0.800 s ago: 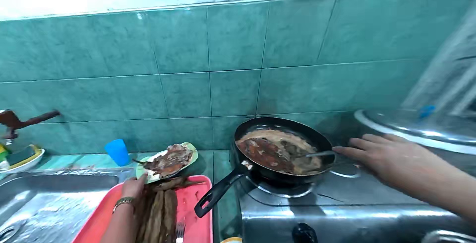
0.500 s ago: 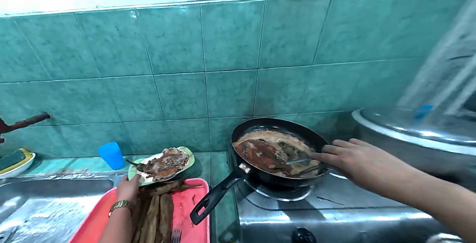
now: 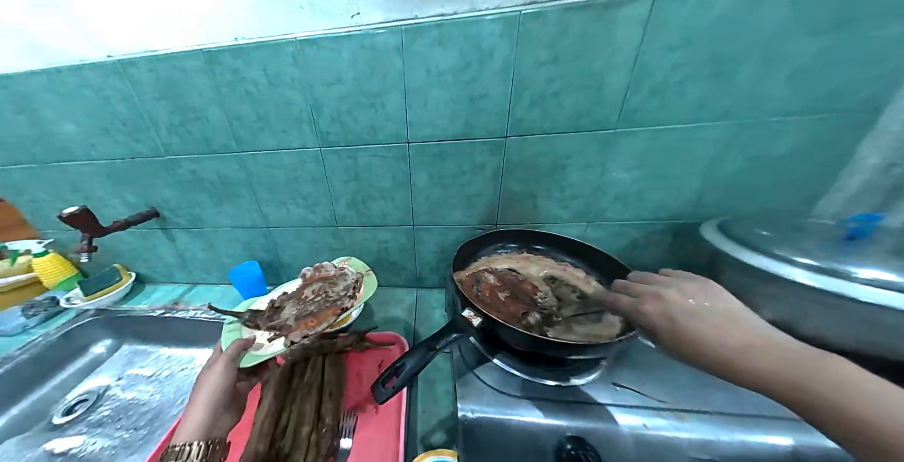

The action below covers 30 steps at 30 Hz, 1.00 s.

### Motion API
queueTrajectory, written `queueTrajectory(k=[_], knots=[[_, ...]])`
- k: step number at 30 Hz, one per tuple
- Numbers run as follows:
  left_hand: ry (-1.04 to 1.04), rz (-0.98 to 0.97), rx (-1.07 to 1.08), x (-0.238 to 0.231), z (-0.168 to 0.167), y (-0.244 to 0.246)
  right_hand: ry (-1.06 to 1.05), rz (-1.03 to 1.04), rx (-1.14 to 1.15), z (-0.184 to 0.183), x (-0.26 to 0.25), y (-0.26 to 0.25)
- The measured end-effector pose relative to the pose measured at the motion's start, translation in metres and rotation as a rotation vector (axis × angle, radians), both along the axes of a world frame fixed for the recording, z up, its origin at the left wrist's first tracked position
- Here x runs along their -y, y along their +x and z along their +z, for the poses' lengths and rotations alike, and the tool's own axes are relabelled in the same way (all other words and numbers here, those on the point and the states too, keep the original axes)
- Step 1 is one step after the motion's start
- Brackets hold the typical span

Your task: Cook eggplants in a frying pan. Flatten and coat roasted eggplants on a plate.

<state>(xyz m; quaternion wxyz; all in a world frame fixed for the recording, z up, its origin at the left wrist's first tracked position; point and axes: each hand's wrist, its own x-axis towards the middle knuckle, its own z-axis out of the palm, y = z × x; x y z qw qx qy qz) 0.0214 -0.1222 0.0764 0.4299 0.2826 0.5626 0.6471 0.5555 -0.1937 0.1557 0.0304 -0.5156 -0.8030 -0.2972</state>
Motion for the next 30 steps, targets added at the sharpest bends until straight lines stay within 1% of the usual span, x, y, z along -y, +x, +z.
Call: queueTrajectory(k=[3, 5, 9, 12, 15, 20, 26, 30], knots=[[0.027, -0.022, 0.082, 0.040, 0.017, 0.015, -0.140, -0.174, -0.033, 0.038, 0.004, -0.020], [0.035, -0.027, 0.091, 0.067, 0.029, 0.027, -0.193, -0.262, -0.068, 0.060, 0.001, -0.029], [0.050, -0.052, 0.136, 0.106, 0.049, 0.058, -0.172, -0.300, -0.127, 0.092, -0.007, -0.035], [0.046, -0.129, 0.126, 0.121, 0.056, 0.083, -0.202, -0.343, -0.133, 0.114, -0.017, -0.037], [0.063, -0.253, 0.124, 0.124, 0.059, 0.105, -0.223, -0.374, -0.150, 0.132, -0.024, -0.039], [0.080, -0.378, 0.115, 0.113, 0.062, 0.138, -0.221, -0.404, -0.164, 0.161, -0.027, -0.044], [0.083, -0.405, 0.079, 0.101, 0.069, 0.166, -0.177, -0.415, -0.159, 0.196, -0.019, -0.051], [0.078, -0.413, 0.095, 0.096, 0.068, 0.175, -0.108, -0.426, -0.154, 0.222, -0.003, -0.071]])
